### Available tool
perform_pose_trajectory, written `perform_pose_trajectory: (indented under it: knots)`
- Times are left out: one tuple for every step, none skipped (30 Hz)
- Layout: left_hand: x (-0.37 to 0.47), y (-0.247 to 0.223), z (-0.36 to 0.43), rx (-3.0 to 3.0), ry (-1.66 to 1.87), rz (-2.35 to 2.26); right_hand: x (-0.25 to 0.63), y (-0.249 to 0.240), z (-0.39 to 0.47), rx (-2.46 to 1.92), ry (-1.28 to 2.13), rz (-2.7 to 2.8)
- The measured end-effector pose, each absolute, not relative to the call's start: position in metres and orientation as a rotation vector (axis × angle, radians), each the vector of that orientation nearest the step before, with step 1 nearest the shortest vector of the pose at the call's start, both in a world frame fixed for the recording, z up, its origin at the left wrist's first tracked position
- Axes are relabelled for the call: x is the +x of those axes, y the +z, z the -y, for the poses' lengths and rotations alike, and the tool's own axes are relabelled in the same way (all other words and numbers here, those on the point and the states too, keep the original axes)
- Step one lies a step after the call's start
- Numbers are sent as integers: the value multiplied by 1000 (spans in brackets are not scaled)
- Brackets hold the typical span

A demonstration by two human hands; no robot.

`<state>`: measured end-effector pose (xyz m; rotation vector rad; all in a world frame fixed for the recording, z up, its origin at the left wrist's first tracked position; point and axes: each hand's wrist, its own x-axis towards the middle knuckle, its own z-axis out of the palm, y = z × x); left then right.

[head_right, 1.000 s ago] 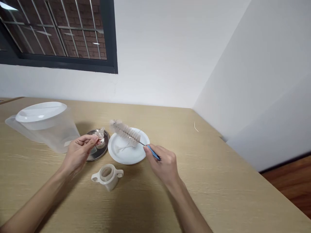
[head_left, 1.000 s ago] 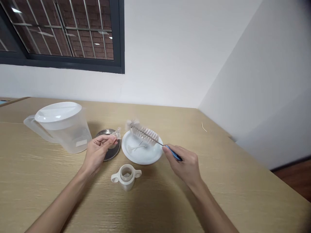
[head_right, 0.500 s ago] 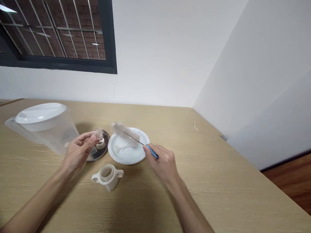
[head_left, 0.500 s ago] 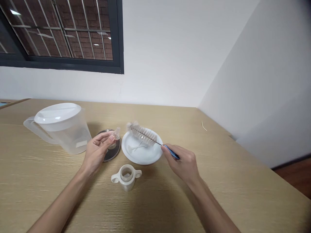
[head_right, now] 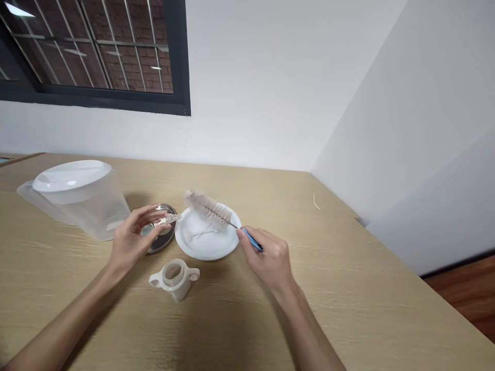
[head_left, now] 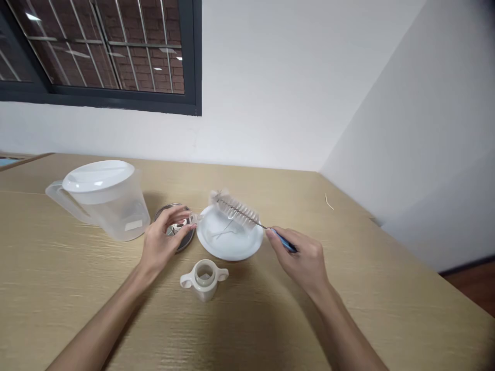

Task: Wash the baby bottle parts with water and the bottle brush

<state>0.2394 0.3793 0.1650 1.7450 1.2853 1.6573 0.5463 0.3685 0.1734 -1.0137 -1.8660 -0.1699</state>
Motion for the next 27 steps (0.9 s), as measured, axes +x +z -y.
perform_pose_trajectory:
  knots:
    - [239, 165, -379, 1749, 1657, -1286, 546, 174, -368, -999, -130, 1871]
    - [239, 165, -380, 1742, 1662, -1277, 546, 174, -368, -982, -101, 1886]
    - [239, 165, -380, 1728, 1672, -1259, 545, 174, -368, -969, -92, 1903]
    - [239, 165, -380, 1707, 1685, -1238, 546, 173, -369, -963, -105, 1918]
    - [239, 165, -381, 1683, 1696, -1220, 546, 173, -370, -971, -135, 1927]
    - [240, 166, -381, 1660, 1705, -1207, 546, 172, -370, -990, -174, 1925]
    - [240, 166, -381, 1642, 1709, -1200, 547, 171, -371, -1014, -207, 1912]
    - [240, 167, -382, 1631, 1712, -1198, 548, 171, -371, -1036, -219, 1894]
    - [240, 167, -382, 1627, 1711, -1198, 548, 171, -371, -1049, -206, 1877]
    - [240, 167, -382, 1627, 1705, -1201, 548, 171, -371, -1053, -170, 1866]
    - [240, 167, -383, 1630, 1698, -1205, 547, 172, -371, -1047, -123, 1863]
    - [240, 167, -383, 1633, 1697, -1205, 546, 172, -370, -1034, -82, 1872]
    - [239, 167, -383, 1634, 1703, -1200, 546, 171, -370, -1019, -65, 1888]
    - [239, 167, -383, 1632, 1714, -1193, 545, 171, -370, -1006, -75, 1909]
    - [239, 167, -383, 1629, 1725, -1187, 545, 169, -371, -1000, -107, 1929]
    - [239, 166, -383, 1624, 1730, -1185, 546, 168, -372, -1007, -149, 1941]
    - [239, 166, -383, 1618, 1729, -1189, 546, 166, -373, -1021, -190, 1943]
    - [239, 166, -384, 1613, 1719, -1197, 547, 166, -373, -1041, -217, 1937]
    - [239, 166, -384, 1613, 1705, -1209, 548, 165, -374, -1060, -224, 1927]
    - [239, 166, -384, 1618, 1692, -1219, 548, 166, -374, -1074, -216, 1912]
    - [238, 166, -384, 1627, 1686, -1224, 548, 166, -373, -1077, -199, 1895]
    - [238, 165, -384, 1638, 1688, -1224, 547, 168, -372, -1069, -174, 1881]
    - [238, 165, -384, 1647, 1693, -1225, 547, 169, -371, -1053, -143, 1876]
    - [238, 165, -384, 1652, 1698, -1227, 546, 169, -370, -1035, -114, 1880]
    - [238, 165, -384, 1654, 1703, -1232, 545, 170, -369, -1017, -99, 1892]
    - [237, 165, -384, 1658, 1701, -1242, 544, 169, -370, -1009, -102, 1911]
    - [237, 165, -384, 1667, 1690, -1260, 544, 169, -370, -1011, -123, 1931]
